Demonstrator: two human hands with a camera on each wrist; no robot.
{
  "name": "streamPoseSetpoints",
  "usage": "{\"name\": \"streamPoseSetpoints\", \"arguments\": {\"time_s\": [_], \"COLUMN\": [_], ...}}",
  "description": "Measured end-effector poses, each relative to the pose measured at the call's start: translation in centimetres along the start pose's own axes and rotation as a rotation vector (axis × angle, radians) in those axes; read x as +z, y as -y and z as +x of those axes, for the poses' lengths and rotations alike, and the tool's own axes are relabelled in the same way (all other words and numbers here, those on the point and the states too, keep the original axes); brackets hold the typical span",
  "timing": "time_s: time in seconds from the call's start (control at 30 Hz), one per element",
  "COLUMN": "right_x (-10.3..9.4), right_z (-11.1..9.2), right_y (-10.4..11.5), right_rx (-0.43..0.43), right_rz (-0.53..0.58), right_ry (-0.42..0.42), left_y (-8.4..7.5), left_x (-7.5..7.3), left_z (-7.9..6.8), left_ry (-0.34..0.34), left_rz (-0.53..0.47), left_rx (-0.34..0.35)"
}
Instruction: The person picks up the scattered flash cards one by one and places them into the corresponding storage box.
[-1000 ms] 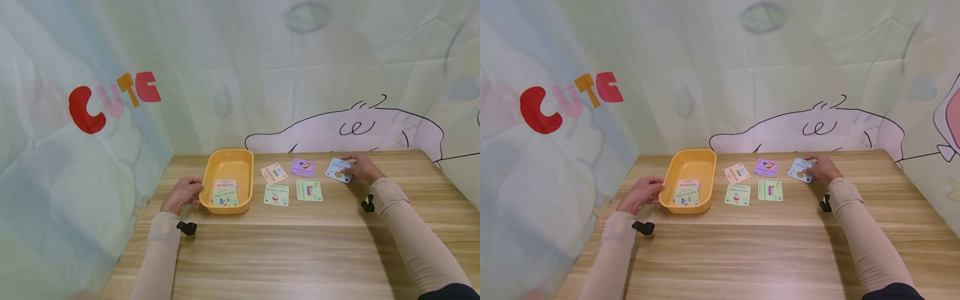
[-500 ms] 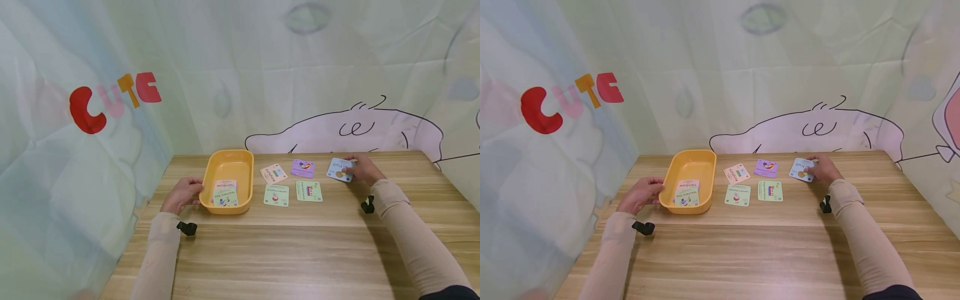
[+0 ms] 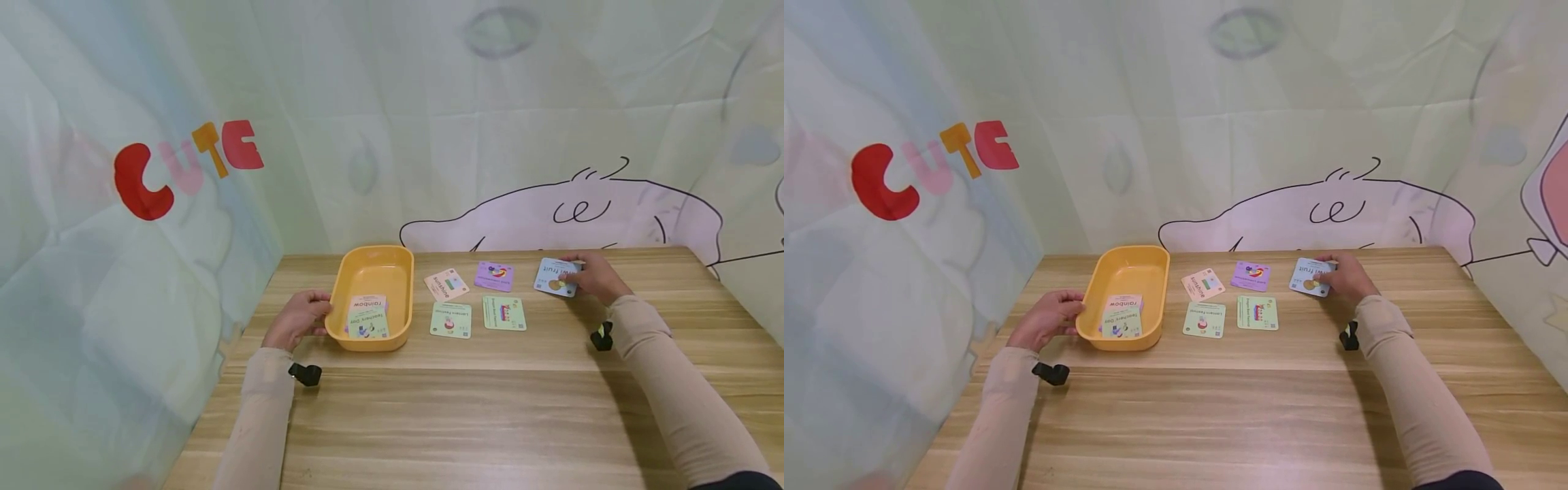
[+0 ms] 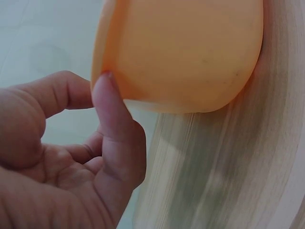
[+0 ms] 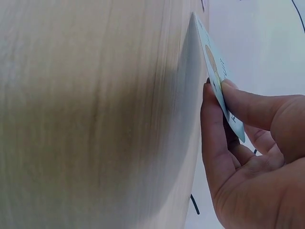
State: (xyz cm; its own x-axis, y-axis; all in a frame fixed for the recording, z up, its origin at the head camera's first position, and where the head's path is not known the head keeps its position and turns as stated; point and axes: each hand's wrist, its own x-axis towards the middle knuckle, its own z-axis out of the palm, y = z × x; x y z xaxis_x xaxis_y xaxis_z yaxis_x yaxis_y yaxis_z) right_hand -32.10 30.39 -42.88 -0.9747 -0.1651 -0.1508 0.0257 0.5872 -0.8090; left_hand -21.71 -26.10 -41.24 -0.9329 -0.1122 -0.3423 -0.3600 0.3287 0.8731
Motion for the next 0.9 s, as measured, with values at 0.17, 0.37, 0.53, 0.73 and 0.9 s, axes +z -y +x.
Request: {"name": "streamPoseSetpoints", "arguments": {"time_s": [0.17, 0.37, 0.53, 0.73, 0.9], "right_x": [-0.02, -0.08, -0.07, -0.08, -0.04], "right_z": [-0.19, -0.07, -0.08, -0.34, -0.48], "right_y": [0.07, 0.17, 0.31, 0.75, 0.97], "right_rx": [0.0, 0.012, 0.024, 0.044, 0.054], "right_rz": [-0.005, -0.01, 0.013, 0.033, 0.028], "right_ry": [0.001, 0.001, 0.006, 0.005, 0.002], "left_y": [0.07, 0.06, 0.03, 0.05, 0.02], "left_x": [0.03, -0.03, -0.05, -0.01, -0.02], "left_z": [-0.04, -0.03, -0.05, -0.08, -0.1], "left_ry": [0.006, 0.011, 0.014, 0.018, 0.018], "left_rz": [0.002, 0.002, 0.001, -0.004, 0.0], "left_rx": [0.004, 0.005, 0.006, 0.005, 0.008]}}
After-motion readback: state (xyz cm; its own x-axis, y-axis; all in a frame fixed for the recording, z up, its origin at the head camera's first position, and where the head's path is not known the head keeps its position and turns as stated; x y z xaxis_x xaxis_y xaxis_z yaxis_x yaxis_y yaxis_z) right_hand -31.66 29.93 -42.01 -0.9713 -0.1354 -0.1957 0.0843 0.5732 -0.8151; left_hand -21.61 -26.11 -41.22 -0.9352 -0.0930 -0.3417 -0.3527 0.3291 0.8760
